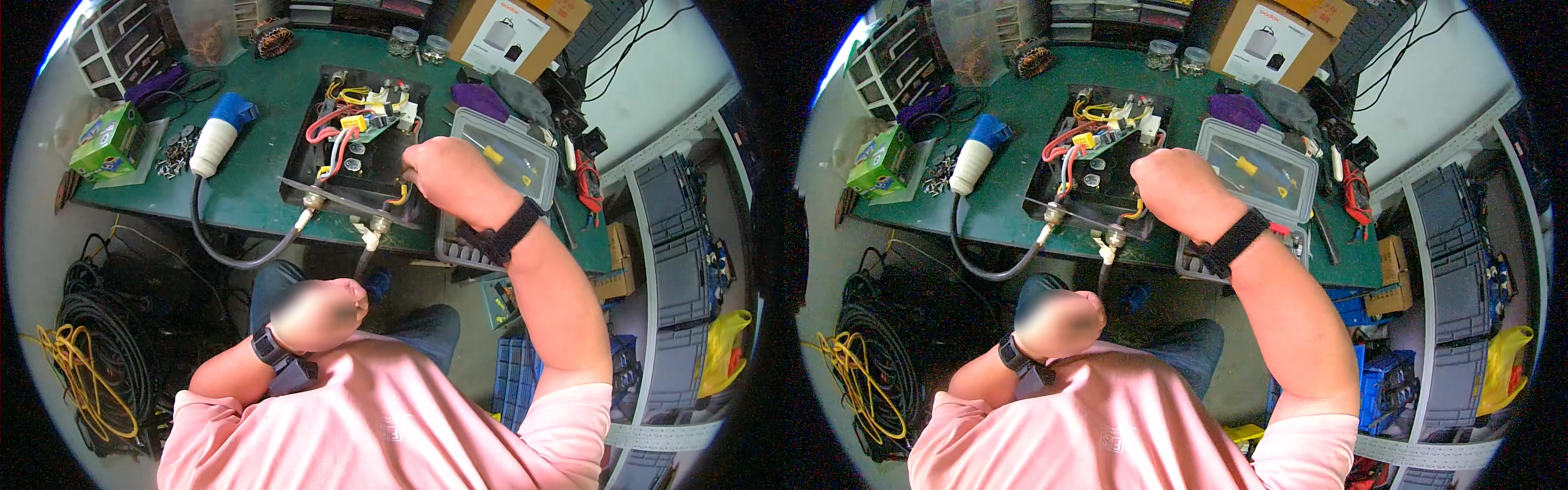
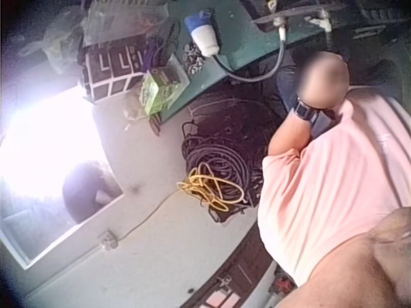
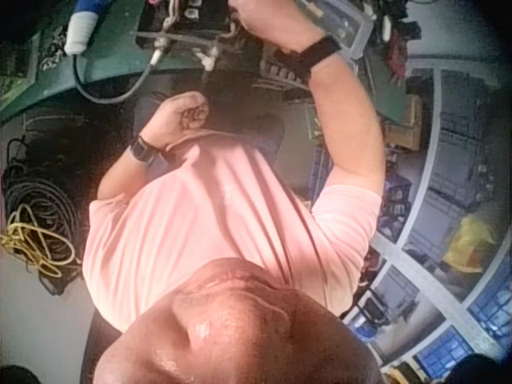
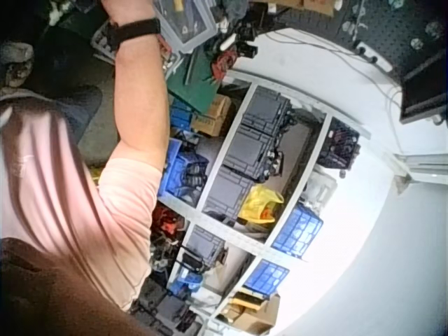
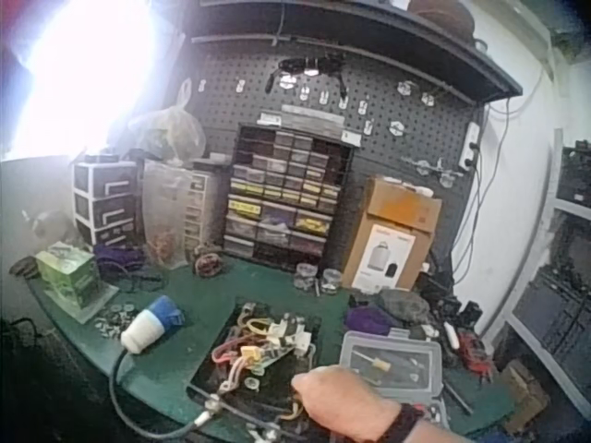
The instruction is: The person works on an open electronic device with exposed wiring and a circuit board. They manipulate the internal components, open a plastic case to retrieve small metal parts, and use a screwdriver to adjust connections on the device.
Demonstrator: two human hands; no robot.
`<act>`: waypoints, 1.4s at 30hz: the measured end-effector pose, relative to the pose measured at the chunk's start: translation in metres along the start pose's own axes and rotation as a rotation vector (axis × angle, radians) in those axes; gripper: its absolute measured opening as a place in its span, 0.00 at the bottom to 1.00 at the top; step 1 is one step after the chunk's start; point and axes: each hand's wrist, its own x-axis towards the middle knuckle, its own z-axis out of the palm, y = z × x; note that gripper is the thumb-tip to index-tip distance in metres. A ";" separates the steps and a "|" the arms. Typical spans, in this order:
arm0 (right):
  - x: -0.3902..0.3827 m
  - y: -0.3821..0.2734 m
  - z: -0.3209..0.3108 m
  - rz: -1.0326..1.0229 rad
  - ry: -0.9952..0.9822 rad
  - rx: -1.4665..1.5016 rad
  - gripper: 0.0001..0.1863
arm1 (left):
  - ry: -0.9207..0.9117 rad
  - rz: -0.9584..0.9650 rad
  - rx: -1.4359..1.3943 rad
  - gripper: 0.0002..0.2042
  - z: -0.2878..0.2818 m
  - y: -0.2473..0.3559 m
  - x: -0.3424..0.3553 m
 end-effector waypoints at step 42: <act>-0.076 -0.046 -0.002 -0.089 0.130 0.800 0.11 | -0.020 0.001 0.168 0.12 0.013 0.006 0.000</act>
